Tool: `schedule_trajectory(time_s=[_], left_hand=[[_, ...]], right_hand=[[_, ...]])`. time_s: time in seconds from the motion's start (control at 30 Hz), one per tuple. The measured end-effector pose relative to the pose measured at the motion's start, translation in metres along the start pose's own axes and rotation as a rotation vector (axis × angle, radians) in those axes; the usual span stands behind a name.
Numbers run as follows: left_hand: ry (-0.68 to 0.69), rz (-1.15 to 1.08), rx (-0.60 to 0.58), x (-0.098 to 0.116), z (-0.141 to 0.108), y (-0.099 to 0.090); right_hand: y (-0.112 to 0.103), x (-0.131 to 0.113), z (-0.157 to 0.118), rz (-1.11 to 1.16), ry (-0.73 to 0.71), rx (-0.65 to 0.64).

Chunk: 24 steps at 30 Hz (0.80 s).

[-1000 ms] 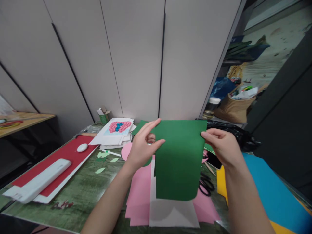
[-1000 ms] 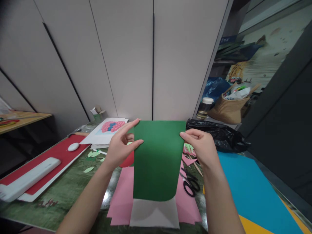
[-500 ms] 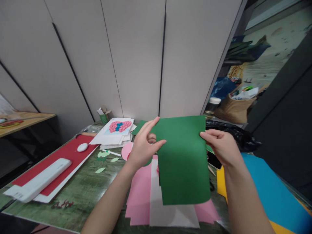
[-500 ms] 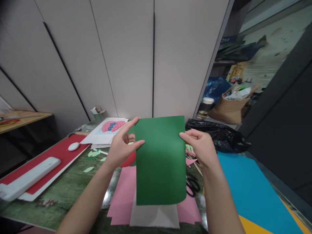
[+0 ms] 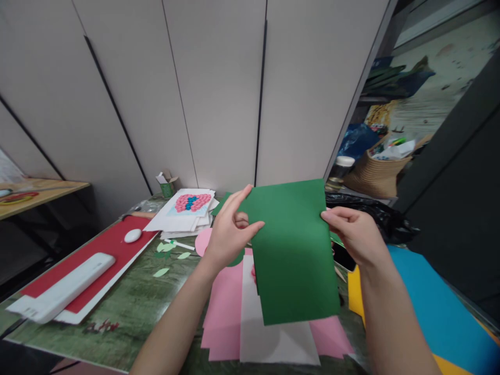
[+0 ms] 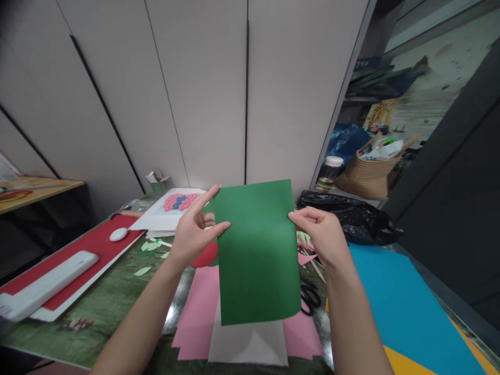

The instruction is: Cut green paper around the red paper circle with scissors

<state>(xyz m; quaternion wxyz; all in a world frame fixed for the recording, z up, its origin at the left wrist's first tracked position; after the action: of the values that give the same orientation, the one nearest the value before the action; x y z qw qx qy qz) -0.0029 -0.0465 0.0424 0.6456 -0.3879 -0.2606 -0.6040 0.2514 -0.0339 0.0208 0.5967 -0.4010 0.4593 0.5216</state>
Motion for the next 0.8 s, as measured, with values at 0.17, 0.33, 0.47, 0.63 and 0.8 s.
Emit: schedule_trajectory(time_s=[0.17,0.33,0.47,0.63,0.8], left_hand=[[-0.002,0.017,-0.004,-0.0014,0.0015,0.0001],[0.014,-0.01,0.026,-0.0028,0.0034,-0.0022],[0.02,-0.033,0.038,-0.004,0.005,-0.0042],[0.012,-0.039,0.036,-0.0048,0.0052,-0.0042],[0.021,-0.029,0.049,-0.0055,0.006,-0.0048]], right_hand=[[-0.0004,-0.0011,0.0,-0.053,-0.024,0.071],[0.0042,-0.0003,-0.0015,-0.023,0.016,-0.059],[0.0027,-0.0007,-0.0003,-0.106,-0.01,-0.049],[0.0018,-0.0008,0.0016,-0.132,-0.029,0.015],[0.0063,-0.0006,-0.0005,-0.099,-0.017,-0.036]])
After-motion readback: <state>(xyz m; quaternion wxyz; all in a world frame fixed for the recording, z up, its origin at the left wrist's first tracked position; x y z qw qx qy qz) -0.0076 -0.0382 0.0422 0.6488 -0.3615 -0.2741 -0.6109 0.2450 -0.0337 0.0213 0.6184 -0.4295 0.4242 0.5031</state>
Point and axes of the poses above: each hand's wrist, its own z-axis towards the middle knuckle, its own y-axis out of the palm, x = y × z, the point moved 4 cm from there along z, towards the middle knuckle, and after that the axes turned 2 degrees about -x, right-handed, at the moved point
